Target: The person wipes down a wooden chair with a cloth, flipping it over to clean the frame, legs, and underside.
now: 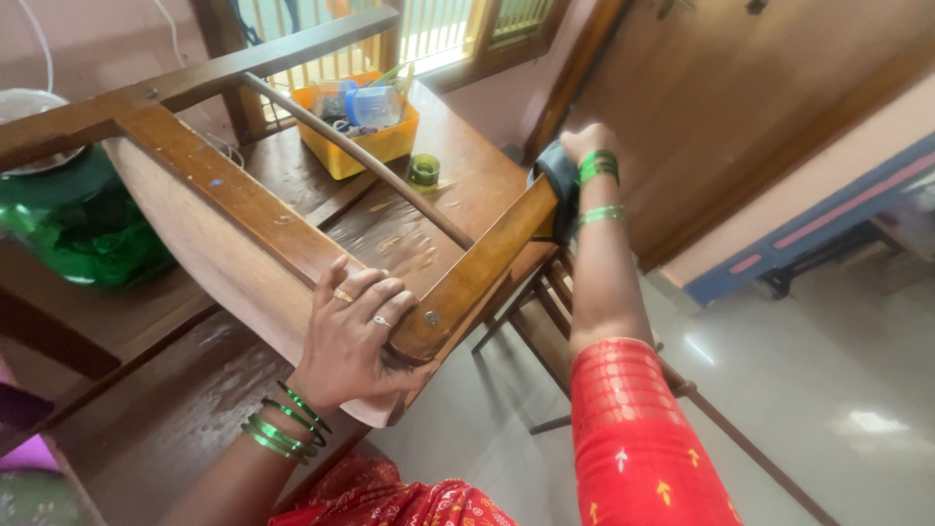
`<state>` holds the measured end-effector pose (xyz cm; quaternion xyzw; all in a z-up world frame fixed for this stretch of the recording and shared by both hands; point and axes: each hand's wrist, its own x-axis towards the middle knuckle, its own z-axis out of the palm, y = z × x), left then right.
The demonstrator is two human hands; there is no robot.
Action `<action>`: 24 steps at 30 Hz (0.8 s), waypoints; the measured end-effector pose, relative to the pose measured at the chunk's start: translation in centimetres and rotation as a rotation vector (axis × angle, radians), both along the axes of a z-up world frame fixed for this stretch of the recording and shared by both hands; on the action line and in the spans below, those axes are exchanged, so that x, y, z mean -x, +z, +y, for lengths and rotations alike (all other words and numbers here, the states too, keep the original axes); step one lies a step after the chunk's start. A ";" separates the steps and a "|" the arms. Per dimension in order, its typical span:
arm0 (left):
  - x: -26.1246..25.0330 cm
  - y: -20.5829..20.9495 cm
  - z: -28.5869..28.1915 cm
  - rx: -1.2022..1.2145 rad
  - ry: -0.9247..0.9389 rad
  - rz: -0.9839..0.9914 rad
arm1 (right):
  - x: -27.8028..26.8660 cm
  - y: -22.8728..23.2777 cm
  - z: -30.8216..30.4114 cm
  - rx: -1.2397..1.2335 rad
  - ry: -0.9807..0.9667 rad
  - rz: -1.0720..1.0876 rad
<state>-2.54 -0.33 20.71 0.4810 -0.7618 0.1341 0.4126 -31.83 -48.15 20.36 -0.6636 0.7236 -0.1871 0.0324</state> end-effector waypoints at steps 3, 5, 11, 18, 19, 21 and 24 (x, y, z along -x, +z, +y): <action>-0.2 -0.1 0.2 0.004 0.002 0.006 | -0.1 0.1 1.3 0.069 -0.046 -0.043; -0.3 -0.1 0.4 0.010 0.004 0.010 | -0.5 0.8 2.7 0.109 -0.051 -0.008; -0.4 -0.1 0.9 0.010 0.006 0.014 | -1.1 3.0 5.6 0.171 -0.070 0.121; -0.1 -0.2 0.8 0.023 -0.001 0.044 | 0.8 0.3 1.7 0.176 0.130 0.223; -0.1 -0.2 0.9 0.029 -0.001 0.053 | 1.1 0.2 1.6 0.173 0.138 0.216; -0.2 -0.4 1.1 0.028 -0.001 0.049 | 1.3 0.5 2.5 0.225 0.092 0.224; -0.9 -0.7 1.4 0.048 -0.016 0.046 | 0.6 1.9 4.7 0.100 0.021 0.259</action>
